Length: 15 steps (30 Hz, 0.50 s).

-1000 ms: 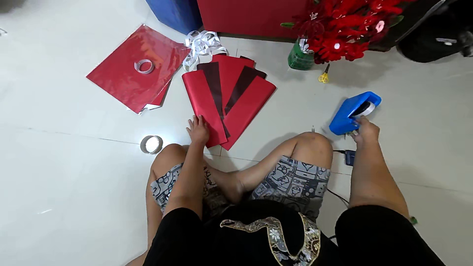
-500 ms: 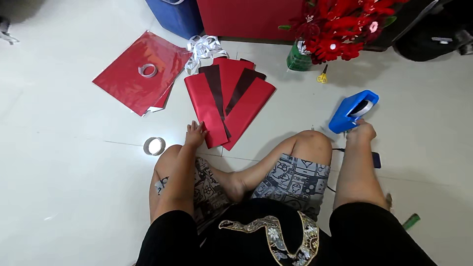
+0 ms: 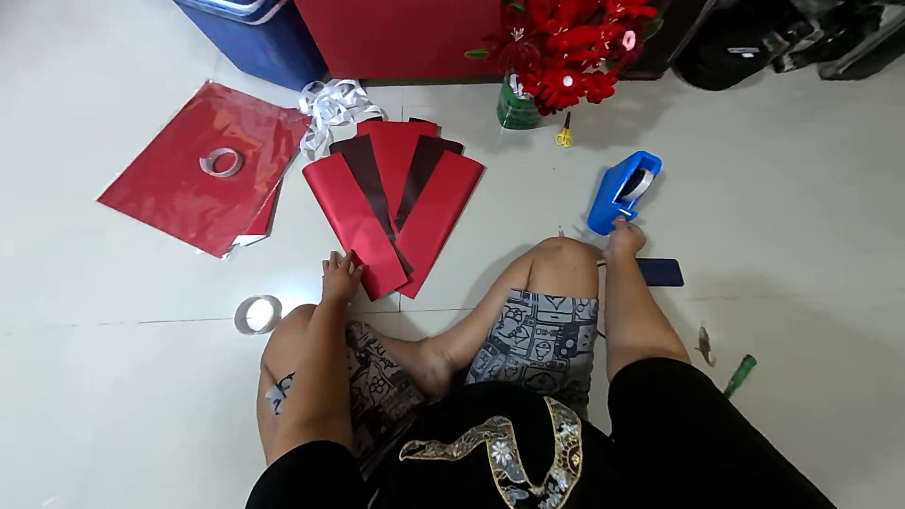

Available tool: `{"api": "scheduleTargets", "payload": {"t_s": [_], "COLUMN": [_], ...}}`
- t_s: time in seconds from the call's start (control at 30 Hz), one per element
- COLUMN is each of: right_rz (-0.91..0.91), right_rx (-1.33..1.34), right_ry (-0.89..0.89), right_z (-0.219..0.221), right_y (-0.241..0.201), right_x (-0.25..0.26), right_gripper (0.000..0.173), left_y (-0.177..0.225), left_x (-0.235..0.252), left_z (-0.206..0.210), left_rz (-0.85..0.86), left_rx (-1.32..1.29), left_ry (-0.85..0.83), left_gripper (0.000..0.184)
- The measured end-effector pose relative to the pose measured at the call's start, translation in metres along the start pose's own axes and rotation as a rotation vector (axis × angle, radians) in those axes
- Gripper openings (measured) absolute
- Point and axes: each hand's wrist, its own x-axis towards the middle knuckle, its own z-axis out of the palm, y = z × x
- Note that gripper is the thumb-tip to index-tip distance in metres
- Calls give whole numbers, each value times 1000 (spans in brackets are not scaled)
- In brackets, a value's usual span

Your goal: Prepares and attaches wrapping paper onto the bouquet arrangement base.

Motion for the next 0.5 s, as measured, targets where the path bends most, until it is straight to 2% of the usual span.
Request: {"api": "scheduleTargets", "payload": {"t_s": [0.13,0.2,0.3,0.37,0.5], "right_rz": [44,48,-126,-251,-518], "right_rx": [-407,-505,-406,-310,-336], "right_ry": [-47,-45,-54,-121,-470], "right_z": [-15,-23,-13,5,63], "right_y": [13,18,-7,-38,-101], "right_x": [-8,-23,-39,-49,-92], "right_gripper": [44,46,43,39,37], "left_y": [1,3,5,5,11], "left_x": [0,1,-1,-3,-6], "left_z": [-3,-5,-7,-10,-14], "left_rz": [-24,-24,-52,-57,-37], "left_rx": [-22,-25,-59,-74,-88], "left_ry": [-8,-9,-24,-23,25], "left_gripper": [61,61,62,63,69]}}
